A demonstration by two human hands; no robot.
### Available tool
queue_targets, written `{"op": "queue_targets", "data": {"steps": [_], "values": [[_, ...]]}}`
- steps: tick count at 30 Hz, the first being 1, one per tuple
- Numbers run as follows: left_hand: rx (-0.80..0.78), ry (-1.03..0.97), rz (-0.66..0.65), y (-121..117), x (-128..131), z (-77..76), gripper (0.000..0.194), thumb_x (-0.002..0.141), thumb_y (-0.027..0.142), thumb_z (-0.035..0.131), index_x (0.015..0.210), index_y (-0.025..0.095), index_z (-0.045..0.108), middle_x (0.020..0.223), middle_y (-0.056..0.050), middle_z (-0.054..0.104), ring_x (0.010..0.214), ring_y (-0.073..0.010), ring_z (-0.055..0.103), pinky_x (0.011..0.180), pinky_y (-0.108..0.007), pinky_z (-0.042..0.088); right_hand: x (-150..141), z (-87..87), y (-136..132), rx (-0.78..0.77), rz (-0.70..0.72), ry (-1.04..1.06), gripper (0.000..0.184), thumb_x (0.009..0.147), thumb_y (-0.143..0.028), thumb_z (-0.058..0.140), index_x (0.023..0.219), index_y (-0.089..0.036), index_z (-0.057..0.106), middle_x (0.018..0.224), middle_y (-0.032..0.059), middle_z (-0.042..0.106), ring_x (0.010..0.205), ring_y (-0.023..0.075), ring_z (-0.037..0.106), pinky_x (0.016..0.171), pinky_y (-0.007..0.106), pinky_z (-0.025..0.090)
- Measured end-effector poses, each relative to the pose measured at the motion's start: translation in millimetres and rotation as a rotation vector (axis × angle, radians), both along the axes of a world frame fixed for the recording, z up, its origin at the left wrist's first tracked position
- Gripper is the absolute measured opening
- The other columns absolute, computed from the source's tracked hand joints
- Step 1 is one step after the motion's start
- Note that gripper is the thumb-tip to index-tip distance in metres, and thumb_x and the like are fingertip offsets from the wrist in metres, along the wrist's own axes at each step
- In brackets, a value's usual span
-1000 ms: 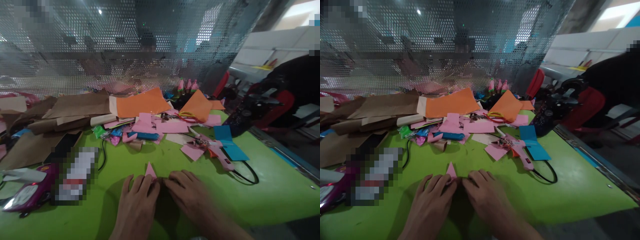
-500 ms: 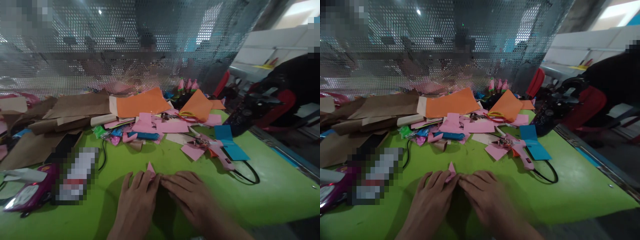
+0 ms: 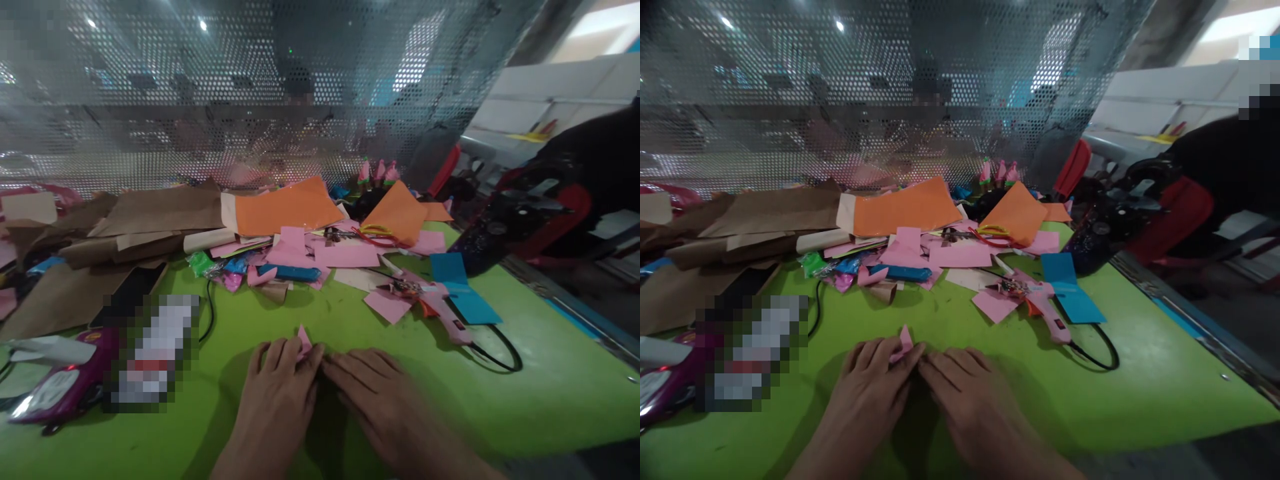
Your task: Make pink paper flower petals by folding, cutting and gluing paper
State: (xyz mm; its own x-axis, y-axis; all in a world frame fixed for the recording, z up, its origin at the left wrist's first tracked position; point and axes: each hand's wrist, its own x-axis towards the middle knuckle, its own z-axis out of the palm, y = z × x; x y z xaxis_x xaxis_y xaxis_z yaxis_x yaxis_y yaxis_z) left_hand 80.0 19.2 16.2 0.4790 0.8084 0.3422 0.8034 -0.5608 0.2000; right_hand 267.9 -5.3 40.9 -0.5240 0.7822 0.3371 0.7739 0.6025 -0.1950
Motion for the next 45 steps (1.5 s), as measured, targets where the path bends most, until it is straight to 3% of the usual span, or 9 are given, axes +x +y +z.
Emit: {"op": "queue_targets", "data": {"steps": [7, 13, 18, 26, 36, 40, 45], "values": [[-0.085, 0.005, -0.05, 1.3, -10.2, 8.5, 0.04, 0.09, 0.022, 0.052, 0.129, 0.028, 0.055, 0.119, -0.004, 0.064, 0.106, -0.0254, 0.056, 0.094, -0.05, 0.041, -4.0, -0.6, -1.2, -0.008, -0.04, 0.019, 0.035, 0.093, -0.015, 0.045, 0.124, -0.019, 0.061, 0.11, 0.0077, 0.072, 0.097, 0.0247, 0.064, 0.083, 0.043, 0.052], [0.147, 0.087, -0.063, -10.7, -39.1, 6.2, 0.042, 0.095, 0.025, 0.045, 0.137, 0.029, 0.047, 0.13, 0.003, 0.063, 0.117, -0.0196, 0.054, 0.098, -0.039, 0.034, -2.5, -4.4, 1.2, 0.016, -0.05, 0.039, 0.034, 0.09, -0.012, 0.046, 0.118, -0.018, 0.064, 0.108, 0.0091, 0.073, 0.095, 0.0231, 0.065, 0.082, 0.041, 0.054], [0.253, 0.2, -0.147, -15.8, -38.6, 0.7, 0.042, 0.098, 0.032, 0.037, 0.139, 0.025, 0.043, 0.141, 0.006, 0.052, 0.122, -0.0167, 0.051, 0.097, -0.038, 0.033, -1.3, -7.1, 1.7, 0.011, -0.048, 0.054, 0.038, 0.088, -0.009, 0.047, 0.122, -0.02, 0.062, 0.111, 0.0082, 0.072, 0.097, 0.0244, 0.065, 0.084, 0.043, 0.054], [0.178, 0.21, -0.172, -6.4, -29.9, -2.2, 0.053, 0.097, 0.042, 0.038, 0.145, 0.021, 0.033, 0.144, 0.003, 0.048, 0.125, -0.0187, 0.051, 0.097, -0.04, 0.04, -2.8, -4.5, 3.1, -0.033, -0.061, 0.06, 0.037, 0.09, -0.01, 0.046, 0.123, -0.017, 0.06, 0.111, 0.009, 0.071, 0.098, 0.0254, 0.063, 0.085, 0.044, 0.053], [0.0, 0.113, -0.144, -1.9, -22.1, 7.7, 0.047, 0.095, 0.033, 0.041, 0.141, 0.024, 0.039, 0.145, 0.003, 0.046, 0.124, -0.0241, 0.054, 0.098, -0.053, 0.045, -3.4, -4.3, 4.8, -0.064, -0.1, 0.083, 0.035, 0.092, -0.015, 0.049, 0.126, -0.022, 0.057, 0.116, 0.0055, 0.069, 0.101, 0.0252, 0.06, 0.086, 0.045, 0.05], [-0.116, 0.092, -0.134, 1.7, -18.0, 12.8, 0.045, 0.095, 0.031, 0.04, 0.139, 0.024, 0.043, 0.144, 0.004, 0.047, 0.126, -0.0249, 0.052, 0.102, -0.059, 0.042, -0.9, -4.0, 4.1, -0.032, -0.087, 0.042, 0.04, 0.094, -0.016, 0.049, 0.133, -0.021, 0.052, 0.124, 0.0073, 0.065, 0.107, 0.0263, 0.057, 0.089, 0.046, 0.047], [-0.188, 0.079, -0.136, 7.4, -14.6, 15.7, 0.043, 0.095, 0.03, 0.039, 0.136, 0.022, 0.048, 0.143, 0.001, 0.049, 0.126, -0.026, 0.052, 0.104, -0.063, 0.039, 1.0, -0.7, 2.5, 0.036, -0.056, 0.029, 0.04, 0.095, -0.013, 0.042, 0.133, -0.018, 0.052, 0.12, 0.0083, 0.067, 0.103, 0.0237, 0.059, 0.087, 0.039, 0.047]]}}
